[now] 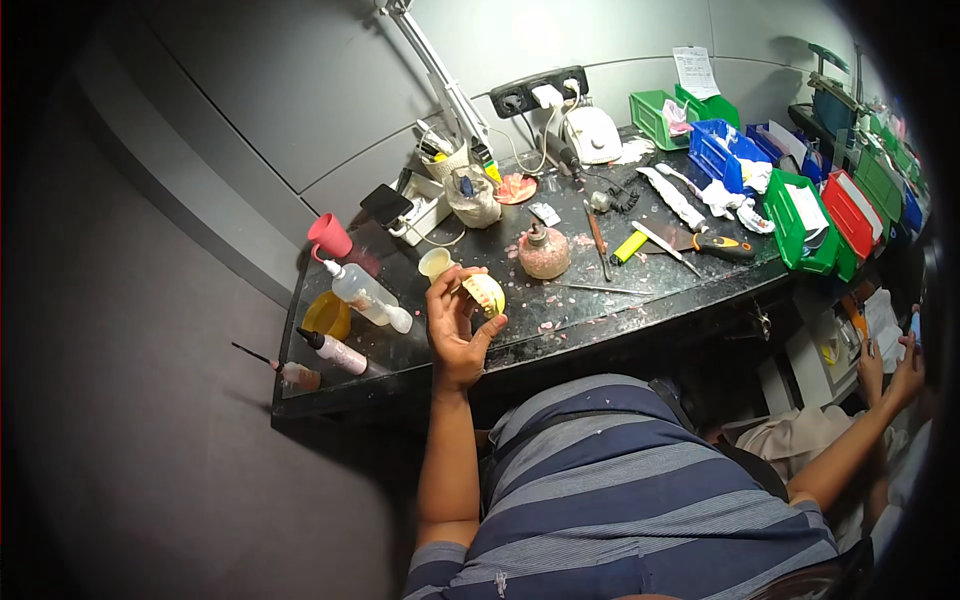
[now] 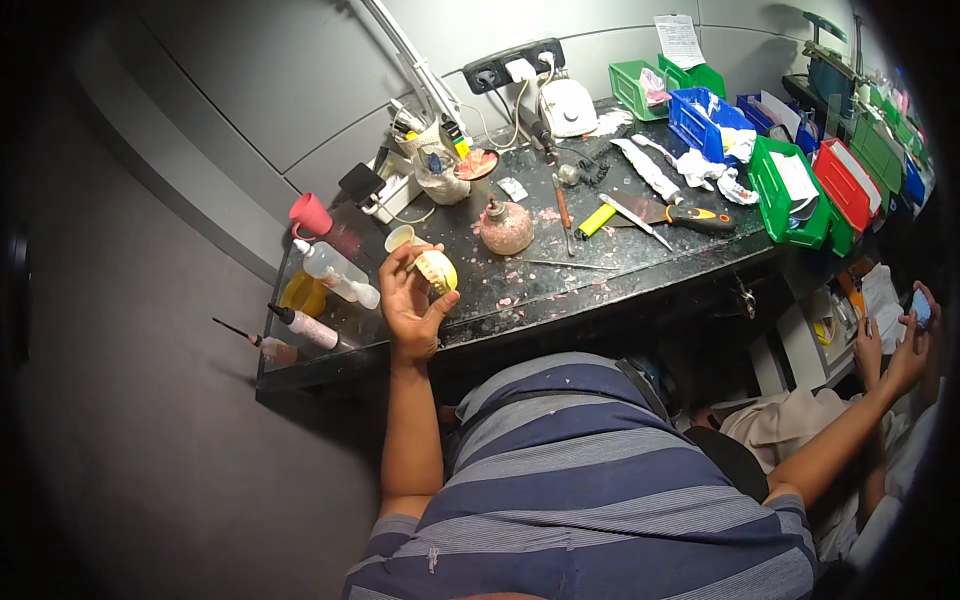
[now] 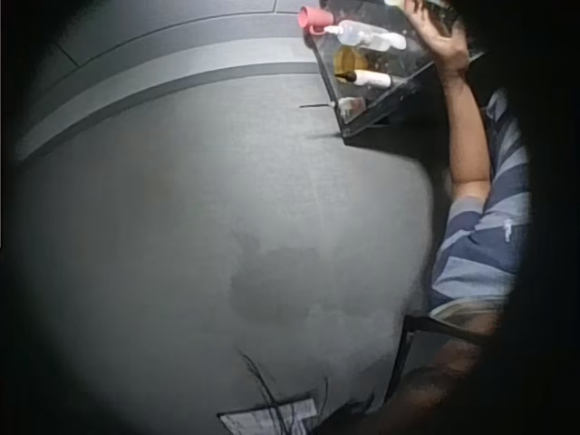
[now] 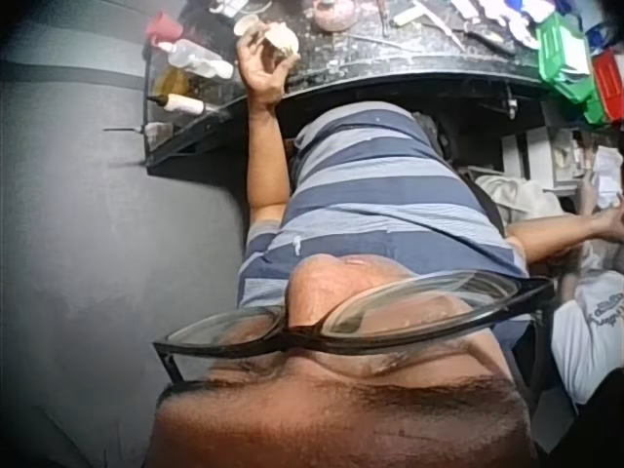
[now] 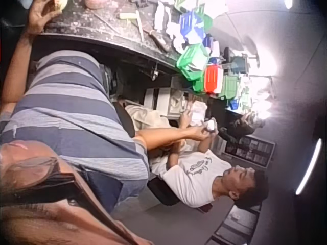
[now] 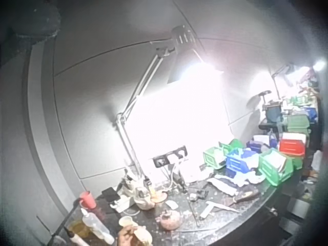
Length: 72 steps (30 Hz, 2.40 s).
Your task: The person holds a dental cast and shapes the wax base around the teeth using a metal dental carving tool.
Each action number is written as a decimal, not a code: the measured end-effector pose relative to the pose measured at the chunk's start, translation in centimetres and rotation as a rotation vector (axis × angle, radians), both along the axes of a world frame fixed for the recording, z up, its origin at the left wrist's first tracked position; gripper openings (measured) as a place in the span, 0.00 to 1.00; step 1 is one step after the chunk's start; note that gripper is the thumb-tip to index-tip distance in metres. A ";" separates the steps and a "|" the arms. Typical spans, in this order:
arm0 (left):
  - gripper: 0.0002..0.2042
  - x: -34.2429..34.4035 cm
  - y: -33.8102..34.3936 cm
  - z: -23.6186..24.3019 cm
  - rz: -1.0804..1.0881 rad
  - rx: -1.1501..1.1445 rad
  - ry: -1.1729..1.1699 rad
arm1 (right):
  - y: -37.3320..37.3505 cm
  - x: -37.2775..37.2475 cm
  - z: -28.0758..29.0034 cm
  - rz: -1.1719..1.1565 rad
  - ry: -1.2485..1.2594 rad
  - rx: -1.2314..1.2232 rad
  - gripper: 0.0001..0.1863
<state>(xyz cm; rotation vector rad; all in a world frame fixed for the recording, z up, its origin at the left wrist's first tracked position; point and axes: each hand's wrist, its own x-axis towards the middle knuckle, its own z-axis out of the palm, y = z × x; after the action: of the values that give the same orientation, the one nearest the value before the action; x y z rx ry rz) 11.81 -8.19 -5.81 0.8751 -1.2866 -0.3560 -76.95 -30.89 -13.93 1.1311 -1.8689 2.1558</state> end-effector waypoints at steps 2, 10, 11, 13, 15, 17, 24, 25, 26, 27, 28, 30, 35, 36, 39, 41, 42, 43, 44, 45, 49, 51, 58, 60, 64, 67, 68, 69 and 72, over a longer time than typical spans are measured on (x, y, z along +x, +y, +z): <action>0.42 0.0 -0.1 -0.1 0.002 0.011 0.010 | 0.2 1.2 1.1 -0.024 0.099 -0.012 0.17; 0.22 -0.2 -0.6 -0.1 0.006 0.099 0.057 | 5.9 34.3 14.0 0.368 0.412 -0.175 0.13; 0.20 0.3 -0.4 -0.6 0.026 0.064 0.009 | 6.2 38.7 13.8 0.473 0.483 -0.123 0.12; 0.21 1.1 0.1 -0.9 0.054 0.045 -0.043 | 9.2 47.2 15.2 0.778 0.566 0.165 0.13; 0.24 0.9 0.0 -0.6 0.023 0.032 -0.073 | 9.1 50.9 12.6 1.060 0.822 0.028 0.16; 0.26 0.4 -0.2 -0.6 0.025 0.026 -0.034 | 9.3 54.6 10.8 1.229 0.890 0.061 0.15; 0.41 0.4 0.7 0.0 0.133 0.057 0.129 | 5.6 60.3 11.5 0.967 1.056 0.184 0.10; 0.36 1.6 0.8 -0.8 0.209 0.139 0.078 | 5.2 60.1 11.8 0.944 1.019 0.160 0.10; 0.31 2.1 0.7 -1.5 0.276 0.224 0.026 | 4.8 59.5 12.1 0.914 0.980 0.142 0.10; 0.19 2.1 0.8 -1.5 0.260 0.256 0.205 | 4.4 58.8 12.1 0.900 0.976 0.187 0.10; 0.19 2.0 0.7 -1.3 0.265 0.261 0.209 | 4.1 58.0 12.1 0.885 0.972 0.232 0.10; 0.15 0.7 0.4 0.4 0.100 0.163 0.412 | 4.1 56.8 11.8 0.828 1.001 0.374 0.12; 0.16 0.6 0.8 1.1 0.087 0.238 0.541 | 3.4 56.4 11.1 0.825 1.029 0.503 0.08; 0.16 1.1 0.8 0.8 0.053 0.245 0.479 | 3.5 56.4 11.3 0.823 1.023 0.513 0.06; 0.33 1.3 0.7 0.9 -0.068 0.294 0.525 | 2.8 55.9 10.7 0.873 1.040 0.449 0.07; 0.35 0.9 0.7 1.3 -0.145 0.300 0.608 | 2.8 55.9 10.6 0.878 1.065 0.435 0.09; 0.35 1.0 0.8 1.5 -0.160 0.312 0.608 | 3.2 56.1 10.9 0.886 1.062 0.435 0.09; 0.33 1.5 0.9 1.1 -0.179 0.326 0.603 | 3.1 56.1 11.0 0.892 1.067 0.448 0.09; 0.32 1.7 0.8 0.8 -0.159 0.331 0.574 | 2.8 56.1 10.7 0.895 1.071 0.463 0.10; 0.32 2.0 0.9 0.7 -0.157 0.331 0.560 | 2.7 56.2 10.7 0.909 1.050 0.459 0.09; 0.31 2.2 0.5 0.4 -0.151 0.309 0.565 | 1.1 53.6 12.3 0.868 0.844 0.356 0.07; 0.31 2.3 0.6 0.2 -0.149 0.305 0.580 | 0.4 50.6 15.0 0.681 0.759 0.301 0.08; 0.31 3.2 0.9 -0.8 -0.132 0.305 0.565 | -2.4 36.7 16.8 0.151 0.606 0.317 0.11; 0.30 3.4 1.3 -1.1 -0.081 0.295 0.556 | -2.5 34.7 16.3 0.139 0.620 0.392 0.13; 0.28 3.7 0.6 -1.4 -0.065 0.279 0.453 | -0.3 32.8 17.2 0.141 0.540 0.457 0.14; 0.26 3.8 1.1 -2.0 -0.036 0.258 0.441 | -0.9 33.6 17.0 0.316 0.503 0.395 0.14; 0.25 4.0 0.8 -2.1 -0.065 0.241 0.420 | -1.0 33.9 17.2 0.443 0.481 0.352 0.14; 0.24 4.4 0.9 -2.6 -0.083 0.242 0.407 | -0.4 35.2 17.7 0.555 0.508 0.285 0.14; 0.23 3.5 0.2 -1.9 -0.094 0.273 0.368 | 1.9 37.8 19.2 1.014 0.609 0.302 0.16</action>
<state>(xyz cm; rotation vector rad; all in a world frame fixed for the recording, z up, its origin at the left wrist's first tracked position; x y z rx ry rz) 15.30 -7.98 -7.70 0.9277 -0.9512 -0.7445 -39.13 -29.00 5.27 2.8459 -1.4728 1.4302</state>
